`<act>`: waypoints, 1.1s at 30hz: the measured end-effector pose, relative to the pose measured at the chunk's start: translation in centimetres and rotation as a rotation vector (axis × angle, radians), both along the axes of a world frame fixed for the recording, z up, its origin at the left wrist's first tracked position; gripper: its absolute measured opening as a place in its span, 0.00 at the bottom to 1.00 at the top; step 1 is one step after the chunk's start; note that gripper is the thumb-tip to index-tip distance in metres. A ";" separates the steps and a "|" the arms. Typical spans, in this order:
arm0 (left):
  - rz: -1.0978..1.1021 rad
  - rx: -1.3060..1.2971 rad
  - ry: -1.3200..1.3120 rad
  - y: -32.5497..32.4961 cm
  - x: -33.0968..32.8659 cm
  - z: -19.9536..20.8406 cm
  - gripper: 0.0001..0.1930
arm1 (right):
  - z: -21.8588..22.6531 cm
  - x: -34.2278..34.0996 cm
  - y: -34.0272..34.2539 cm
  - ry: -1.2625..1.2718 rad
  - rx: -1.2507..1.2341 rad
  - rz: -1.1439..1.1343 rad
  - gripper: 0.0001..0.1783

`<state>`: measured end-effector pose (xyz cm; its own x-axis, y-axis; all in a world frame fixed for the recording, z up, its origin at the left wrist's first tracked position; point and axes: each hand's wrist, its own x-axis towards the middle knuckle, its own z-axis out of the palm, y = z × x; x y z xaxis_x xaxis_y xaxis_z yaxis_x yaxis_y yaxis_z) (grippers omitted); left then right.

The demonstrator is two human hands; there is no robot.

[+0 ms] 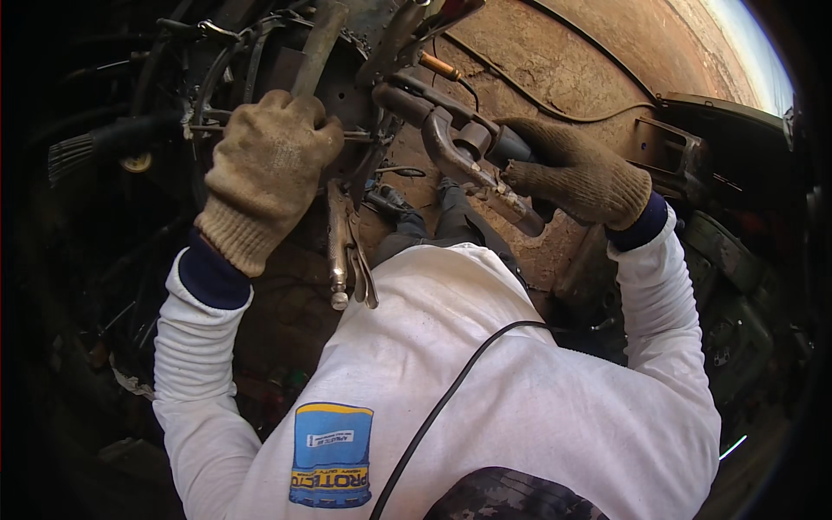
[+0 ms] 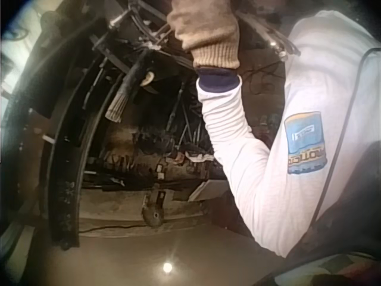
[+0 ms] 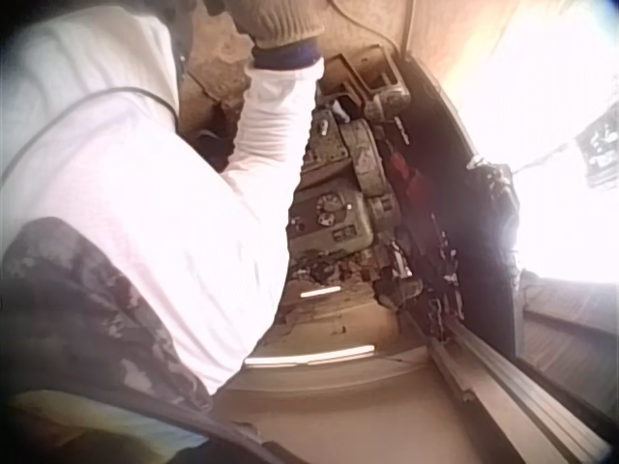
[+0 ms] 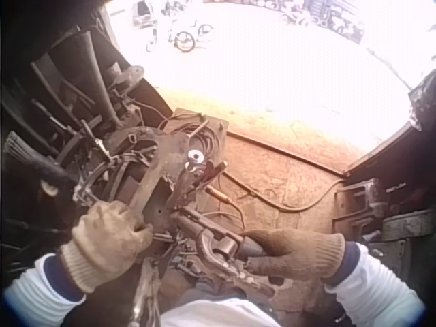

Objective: The person uses a welding tool to join metal components on a large industrial frame, periodically adjusting the alignment and using a clamp to secure parts.

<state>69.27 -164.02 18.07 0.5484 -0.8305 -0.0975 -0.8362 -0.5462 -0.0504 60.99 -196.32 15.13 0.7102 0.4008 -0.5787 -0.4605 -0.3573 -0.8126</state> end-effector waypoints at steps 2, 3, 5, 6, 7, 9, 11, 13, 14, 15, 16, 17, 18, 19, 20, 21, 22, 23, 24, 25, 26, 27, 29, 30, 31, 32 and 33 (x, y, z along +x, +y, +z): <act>0.000 -0.004 0.001 0.0 0.0 -0.1 0.11 | 0.1 0.1 0.0 -0.001 -0.013 0.008 0.33; 0.001 -0.005 0.002 0.0 0.0 -0.1 0.11 | 0.1 0.0 0.0 -0.007 -0.018 0.007 0.33; 0.004 -0.005 0.005 0.0 0.0 -0.2 0.11 | 0.2 0.0 0.1 0.002 -0.027 0.003 0.33; 0.007 -0.004 0.007 0.0 0.0 -0.2 0.11 | 0.4 0.1 0.2 0.016 -0.030 0.002 0.33; 0.009 -0.004 0.010 0.0 0.0 -0.2 0.11 | 0.7 0.2 0.3 0.031 -0.034 0.000 0.33; 0.013 0.010 0.001 0.0 -0.1 -0.2 0.11 | 1.1 0.3 0.4 0.052 -0.044 0.010 0.32; 0.018 0.016 -0.003 0.0 -0.1 -0.2 0.11 | 1.2 0.2 0.6 0.069 -0.034 -0.005 0.31; 0.021 0.014 -0.001 0.0 -0.1 -0.1 0.11 | 1.2 -0.1 0.9 0.084 -0.004 -0.045 0.30; 0.021 0.009 0.001 0.0 -0.1 -0.1 0.12 | 1.3 -0.3 0.9 0.099 -0.003 -0.050 0.29; 0.020 0.004 0.004 0.0 -0.1 -0.1 0.12 | 1.3 -0.4 0.9 0.114 -0.003 -0.057 0.28; 0.018 -0.001 0.006 0.1 -0.1 -0.1 0.12 | 1.2 -0.5 0.9 0.129 -0.002 -0.063 0.27; 0.019 -0.002 0.008 0.1 -0.1 -0.1 0.12 | 1.0 -0.7 0.9 0.113 0.008 -0.063 0.27; 0.020 -0.004 0.009 0.1 -0.1 -0.2 0.12 | 0.7 -0.9 1.0 0.098 0.018 -0.063 0.26; 0.020 -0.006 0.009 0.1 -0.2 -0.2 0.12 | 0.5 -1.1 1.0 0.088 0.025 -0.061 0.26; 0.021 -0.012 0.008 0.1 -0.2 -0.2 0.12 | 0.4 -1.2 0.9 0.078 0.033 -0.059 0.25; 0.022 -0.018 0.007 0.2 -0.2 -0.3 0.12 | 0.2 -1.3 0.9 0.073 0.039 -0.054 0.25; 0.024 -0.024 0.005 0.2 -0.3 -0.2 0.11 | 0.2 -1.4 0.9 0.069 0.042 -0.053 0.25; 0.023 -0.015 0.003 0.1 -0.4 -0.1 0.11 | 0.2 -1.5 0.9 0.064 0.046 -0.052 0.24; 0.022 -0.008 0.006 0.1 -0.2 -0.1 0.11 | 0.2 -1.4 0.9 0.066 0.044 -0.056 0.24; 0.021 -0.001 0.010 0.1 -0.1 -0.2 0.11 | 0.2 -1.4 0.9 0.071 0.040 -0.058 0.24; 0.017 -0.001 0.012 0.1 0.0 -0.2 0.11 | 0.2 -1.3 1.0 0.076 0.036 -0.061 0.24; 0.015 0.000 0.007 0.1 0.0 -0.2 0.11 | 0.1 -1.4 1.0 0.078 0.032 -0.061 0.23; 0.013 -0.001 0.000 0.1 -0.1 -0.2 0.11 | 0.4 -1.5 1.0 0.092 0.027 -0.062 0.23; 0.013 -0.002 -0.003 0.1 -0.1 -0.2 0.11 | 0.9 -1.5 1.2 0.104 0.027 -0.064 0.24; 0.012 -0.003 -0.006 0.0 -0.1 -0.2 0.11 | 1.2 -1.6 1.3 0.117 0.028 -0.065 0.24; 0.012 -0.001 -0.009 0.0 -0.1 -0.2 0.11 | 0.8 -2.0 1.4 0.038 0.017 -0.068 0.25; 0.010 -0.001 -0.013 0.0 -0.1 -0.2 0.11 | 0.0 -2.5 1.4 -0.042 0.004 -0.072 0.25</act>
